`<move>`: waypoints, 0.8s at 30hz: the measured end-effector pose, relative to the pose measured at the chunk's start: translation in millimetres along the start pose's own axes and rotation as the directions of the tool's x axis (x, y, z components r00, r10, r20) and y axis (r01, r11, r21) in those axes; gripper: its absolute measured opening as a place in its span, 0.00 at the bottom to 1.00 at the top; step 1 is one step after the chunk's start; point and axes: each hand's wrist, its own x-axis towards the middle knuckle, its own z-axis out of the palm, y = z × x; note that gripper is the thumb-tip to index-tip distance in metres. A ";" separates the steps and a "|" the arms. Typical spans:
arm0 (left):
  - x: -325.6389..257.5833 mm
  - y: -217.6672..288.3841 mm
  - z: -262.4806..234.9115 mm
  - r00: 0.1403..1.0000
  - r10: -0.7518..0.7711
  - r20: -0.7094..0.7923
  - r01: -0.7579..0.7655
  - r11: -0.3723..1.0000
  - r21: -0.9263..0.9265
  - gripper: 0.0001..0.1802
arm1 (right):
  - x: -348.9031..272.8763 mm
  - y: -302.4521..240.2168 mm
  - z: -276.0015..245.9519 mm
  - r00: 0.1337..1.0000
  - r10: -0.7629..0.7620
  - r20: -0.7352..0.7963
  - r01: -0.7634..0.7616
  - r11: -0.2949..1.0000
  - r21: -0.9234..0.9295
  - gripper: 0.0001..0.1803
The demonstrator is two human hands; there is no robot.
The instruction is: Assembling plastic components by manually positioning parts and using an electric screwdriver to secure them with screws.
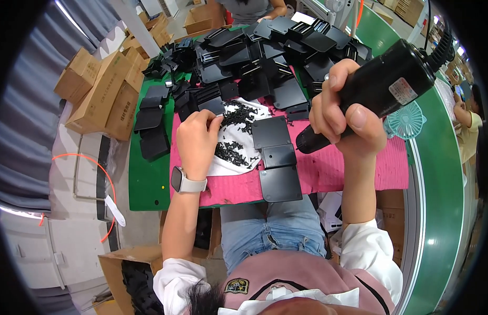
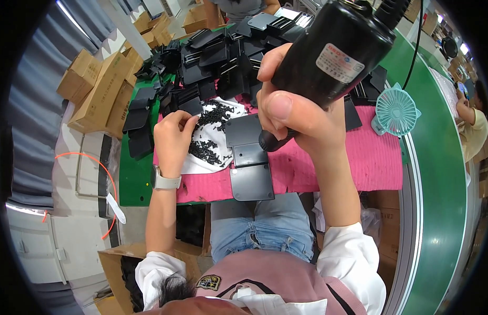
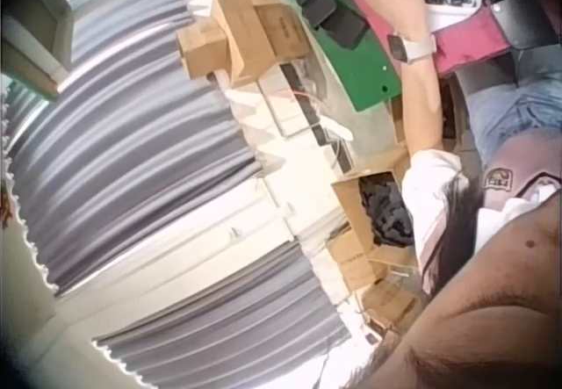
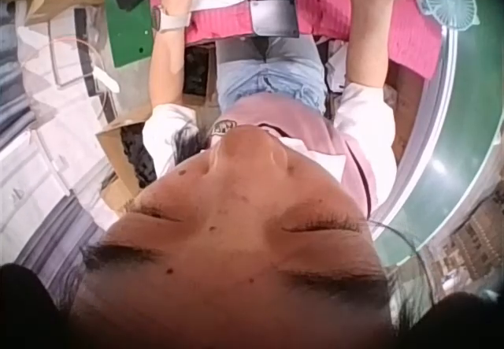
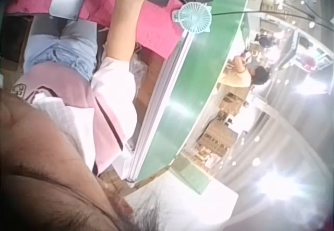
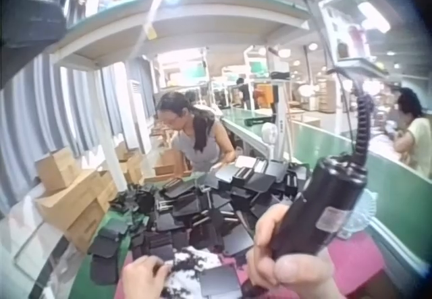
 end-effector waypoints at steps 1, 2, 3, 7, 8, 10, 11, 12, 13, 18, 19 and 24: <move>0.5 0.3 0.6 1.000 0.002 0.001 -0.002 1.000 -0.002 0.08 | -0.2 -0.2 0.2 1.000 -0.001 -0.009 0.001 1.000 -0.002 0.22; 1.6 0.7 1.2 0.999 0.024 -0.023 -0.025 1.000 -0.013 0.08 | -0.4 -0.6 0.1 1.000 -0.002 -0.019 0.002 1.000 -0.005 0.22; 1.8 0.4 0.8 0.998 0.045 -0.048 -0.046 0.999 -0.021 0.08 | -0.5 -0.7 0.2 1.000 -0.003 -0.018 0.003 1.000 -0.006 0.22; 4.6 6.6 -3.3 0.991 0.091 -0.093 -0.089 0.996 0.027 0.06 | -0.7 2.8 1.2 0.996 -0.081 -0.025 0.082 0.995 0.051 0.20; 1.9 15.3 -4.6 0.991 -0.112 0.077 0.131 0.942 -0.308 0.06 | -0.7 4.3 1.8 0.987 -0.151 -0.055 0.157 0.979 0.132 0.19; -2.3 25.9 -7.7 0.889 -0.192 0.416 0.447 0.561 -0.697 0.03 | 1.5 5.4 3.1 0.978 -0.196 -0.068 0.205 0.960 0.189 0.19; -4.4 32.4 -8.8 0.867 -0.156 0.473 0.489 0.449 -0.748 0.04 | 2.2 5.7 2.9 0.969 -0.234 -0.083 0.247 0.937 0.246 0.20; -7.4 39.6 -9.4 0.843 -0.114 0.525 0.530 0.330 -0.781 0.04 | 2.8 5.4 2.5 0.968 -0.237 -0.083 0.251 0.937 0.243 0.20; -11.5 45.6 -7.8 0.845 -0.077 0.529 0.528 0.273 -0.804 0.05 | 3.6 5.4 1.8 0.964 -0.252 -0.090 0.267 0.921 0.283 0.20; -18.6 53.0 -4.7 0.776 0.054 0.628 0.616 0.147 -0.774 0.09 | 3.1 10.4 0.6 0.953 -0.282 -0.115 0.304 0.902 0.306 0.19; -19.0 52.7 -5.1 0.783 0.056 0.619 0.604 0.167 -0.779 0.10 | 2.9 11.4 1.1 0.953 -0.279 -0.115 0.301 0.903 0.305 0.19; -20.9 48.4 -3.2 0.805 0.045 0.591 0.579 0.154 -0.801 0.08 | 3.2 18.2 4.8 0.964 -0.233 -0.128 0.262 0.912 0.316 0.19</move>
